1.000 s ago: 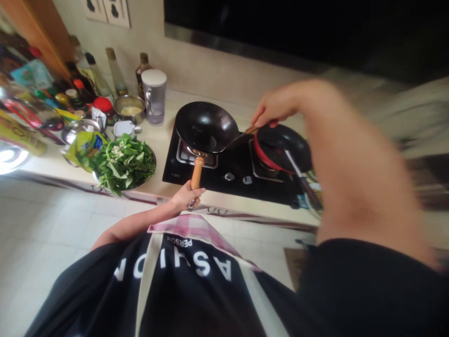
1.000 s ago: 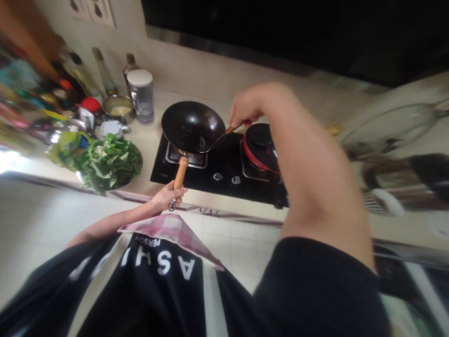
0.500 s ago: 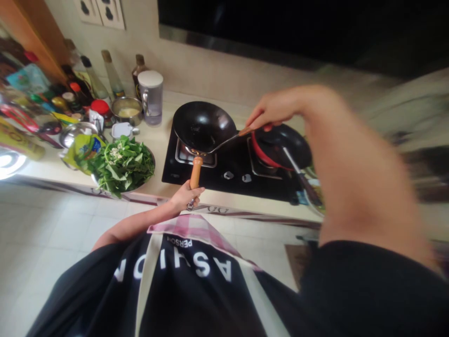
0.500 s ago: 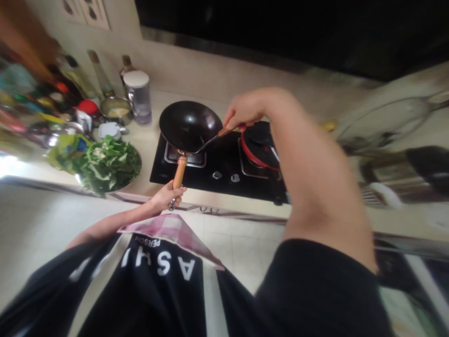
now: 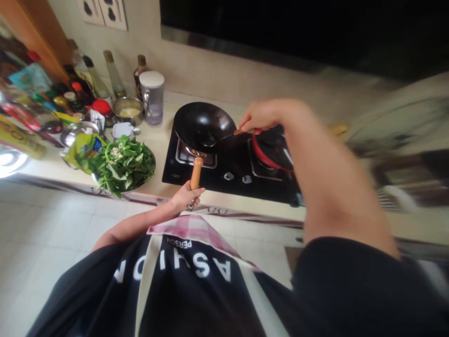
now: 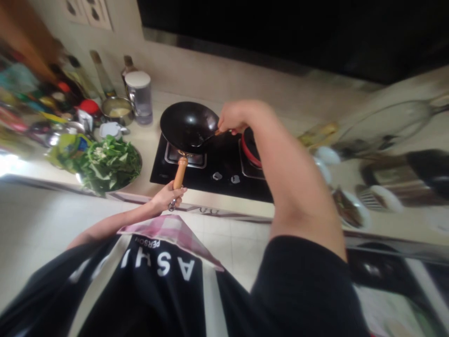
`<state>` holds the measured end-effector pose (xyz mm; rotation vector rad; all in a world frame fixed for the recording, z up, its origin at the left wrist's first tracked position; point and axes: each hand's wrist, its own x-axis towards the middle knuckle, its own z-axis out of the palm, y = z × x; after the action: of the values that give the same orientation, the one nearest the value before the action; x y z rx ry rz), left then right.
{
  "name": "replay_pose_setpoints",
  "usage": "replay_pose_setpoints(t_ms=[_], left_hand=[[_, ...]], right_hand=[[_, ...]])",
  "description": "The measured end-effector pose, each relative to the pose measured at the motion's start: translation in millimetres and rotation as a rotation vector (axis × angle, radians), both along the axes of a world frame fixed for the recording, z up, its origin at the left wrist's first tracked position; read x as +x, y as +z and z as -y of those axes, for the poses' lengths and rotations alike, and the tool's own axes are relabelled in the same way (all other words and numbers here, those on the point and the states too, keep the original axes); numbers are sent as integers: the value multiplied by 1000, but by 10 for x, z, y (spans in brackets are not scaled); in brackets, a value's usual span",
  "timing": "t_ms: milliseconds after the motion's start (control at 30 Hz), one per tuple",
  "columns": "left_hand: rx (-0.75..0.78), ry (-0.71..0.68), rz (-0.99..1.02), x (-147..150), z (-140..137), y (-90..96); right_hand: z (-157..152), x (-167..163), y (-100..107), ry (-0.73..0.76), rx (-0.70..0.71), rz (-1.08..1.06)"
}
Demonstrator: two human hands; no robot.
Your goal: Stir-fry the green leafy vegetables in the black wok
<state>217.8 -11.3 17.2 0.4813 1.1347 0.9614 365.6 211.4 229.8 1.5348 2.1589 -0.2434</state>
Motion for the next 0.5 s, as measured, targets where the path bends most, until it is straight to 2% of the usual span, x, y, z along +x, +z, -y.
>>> replay_pose_setpoints(t_ms=[100, 267, 333, 433, 500], left_hand=[[-11, 8, -4, -4, 1, -8], [28, -8, 20, -35, 5, 11], [34, -5, 8, -50, -3, 18], [28, 0, -22, -73, -31, 19], [34, 1, -26, -87, -54, 23]], right_hand=[[52, -18, -3, 16, -28, -66], [251, -289, -205, 8, 191, -66], [307, -321, -121, 16, 204, -29], [405, -281, 125, 12, 107, -56], [478, -271, 215, 29, 54, -107]])
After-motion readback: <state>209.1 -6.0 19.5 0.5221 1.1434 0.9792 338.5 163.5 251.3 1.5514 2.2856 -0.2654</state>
